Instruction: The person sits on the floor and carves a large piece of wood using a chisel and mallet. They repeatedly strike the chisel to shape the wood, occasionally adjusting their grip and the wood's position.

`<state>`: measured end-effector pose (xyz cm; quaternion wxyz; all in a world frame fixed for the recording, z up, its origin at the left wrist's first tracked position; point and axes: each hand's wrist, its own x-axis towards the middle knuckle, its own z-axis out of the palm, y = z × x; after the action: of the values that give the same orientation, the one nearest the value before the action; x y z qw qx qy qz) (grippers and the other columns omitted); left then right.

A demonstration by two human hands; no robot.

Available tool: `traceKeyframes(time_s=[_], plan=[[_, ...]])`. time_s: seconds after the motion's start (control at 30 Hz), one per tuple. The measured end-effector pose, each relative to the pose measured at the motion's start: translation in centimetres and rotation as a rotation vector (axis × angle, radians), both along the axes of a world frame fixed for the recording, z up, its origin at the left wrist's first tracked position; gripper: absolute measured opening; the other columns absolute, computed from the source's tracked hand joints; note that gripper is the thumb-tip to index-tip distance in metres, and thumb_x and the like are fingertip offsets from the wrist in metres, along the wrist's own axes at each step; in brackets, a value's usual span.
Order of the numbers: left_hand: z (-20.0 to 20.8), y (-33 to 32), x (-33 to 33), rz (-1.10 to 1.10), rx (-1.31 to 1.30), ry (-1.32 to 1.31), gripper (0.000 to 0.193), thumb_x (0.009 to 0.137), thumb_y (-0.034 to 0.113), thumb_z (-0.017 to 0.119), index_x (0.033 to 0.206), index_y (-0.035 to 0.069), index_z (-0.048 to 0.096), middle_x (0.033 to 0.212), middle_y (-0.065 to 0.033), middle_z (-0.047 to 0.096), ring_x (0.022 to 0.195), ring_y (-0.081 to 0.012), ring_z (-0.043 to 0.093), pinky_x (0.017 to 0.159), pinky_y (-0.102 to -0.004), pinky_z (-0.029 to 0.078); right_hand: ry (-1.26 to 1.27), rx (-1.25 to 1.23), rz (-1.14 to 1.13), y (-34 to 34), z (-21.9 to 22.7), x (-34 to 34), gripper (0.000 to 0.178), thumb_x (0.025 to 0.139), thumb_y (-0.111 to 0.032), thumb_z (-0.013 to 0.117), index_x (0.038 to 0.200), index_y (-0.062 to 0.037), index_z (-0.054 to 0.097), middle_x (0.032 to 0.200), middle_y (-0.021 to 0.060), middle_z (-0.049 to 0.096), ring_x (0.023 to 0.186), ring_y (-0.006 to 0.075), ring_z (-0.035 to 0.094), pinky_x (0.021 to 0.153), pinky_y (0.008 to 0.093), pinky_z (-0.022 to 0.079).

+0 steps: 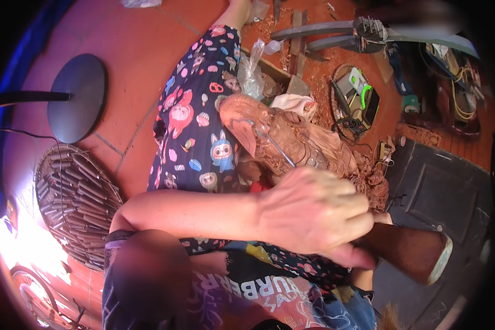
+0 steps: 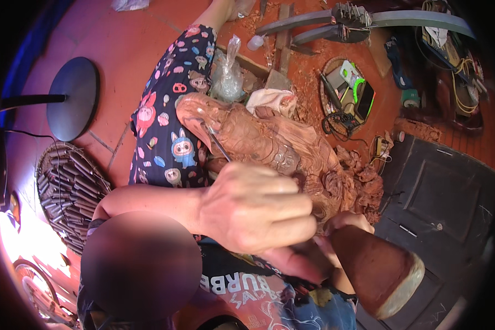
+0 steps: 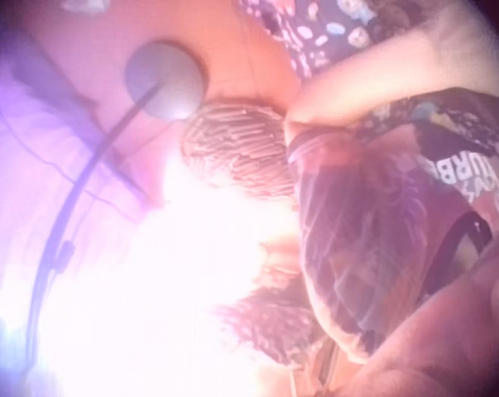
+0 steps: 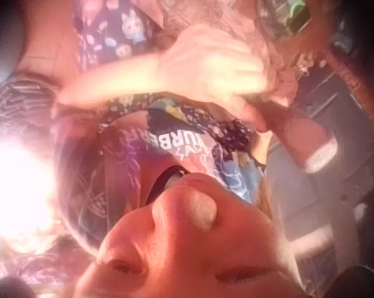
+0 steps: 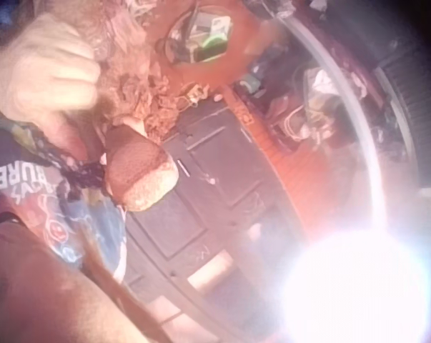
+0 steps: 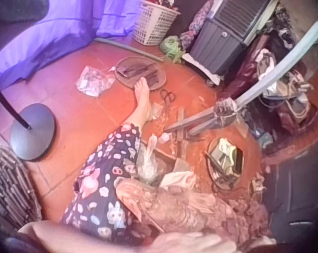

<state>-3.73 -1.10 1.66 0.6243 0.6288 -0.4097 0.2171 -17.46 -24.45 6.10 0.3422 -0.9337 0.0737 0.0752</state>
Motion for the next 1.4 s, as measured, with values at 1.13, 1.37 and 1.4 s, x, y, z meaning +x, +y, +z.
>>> traceKeyframes(time_s=[1.13,1.37,1.4], plan=[[-3.3,4.5,1.4,-0.178,0.128,-0.386,0.029,0.082,0.025,0.054,0.057,0.012,0.046,0.057,0.001,0.04,0.047,-0.0125,0.041,0.042,-0.0271,0.029,-0.641,-0.418,0.559,1.9,0.5,3.7,0.036,0.064,-0.017,0.086,0.072,-0.0044,0.053,0.06,0.0062,0.052,0.05,0.0207,0.052,0.046,0.0301,0.04],[-0.1,8.0,-2.2,-0.031,0.402,-0.048,0.04,0.091,0.039,0.058,0.062,0.011,0.052,0.06,-0.0009,0.048,0.049,-0.016,0.045,0.045,-0.0286,0.034,-0.467,-0.259,0.366,1.5,1.0,0.4,0.041,0.064,-0.028,0.087,0.075,-0.0062,0.055,0.06,0.0038,0.055,0.051,0.0193,0.054,0.047,0.0298,0.039],[0.0,8.8,-2.8,-0.033,0.497,0.109,0.041,0.09,0.041,0.06,0.064,0.01,0.055,0.061,-0.002,0.051,0.05,-0.0176,0.047,0.045,-0.0303,0.037,-0.395,-0.193,0.296,1.6,0.9,-0.5,0.042,0.063,-0.03,0.087,0.075,-0.0068,0.055,0.06,0.0034,0.055,0.051,0.0189,0.055,0.048,0.0296,0.039]])
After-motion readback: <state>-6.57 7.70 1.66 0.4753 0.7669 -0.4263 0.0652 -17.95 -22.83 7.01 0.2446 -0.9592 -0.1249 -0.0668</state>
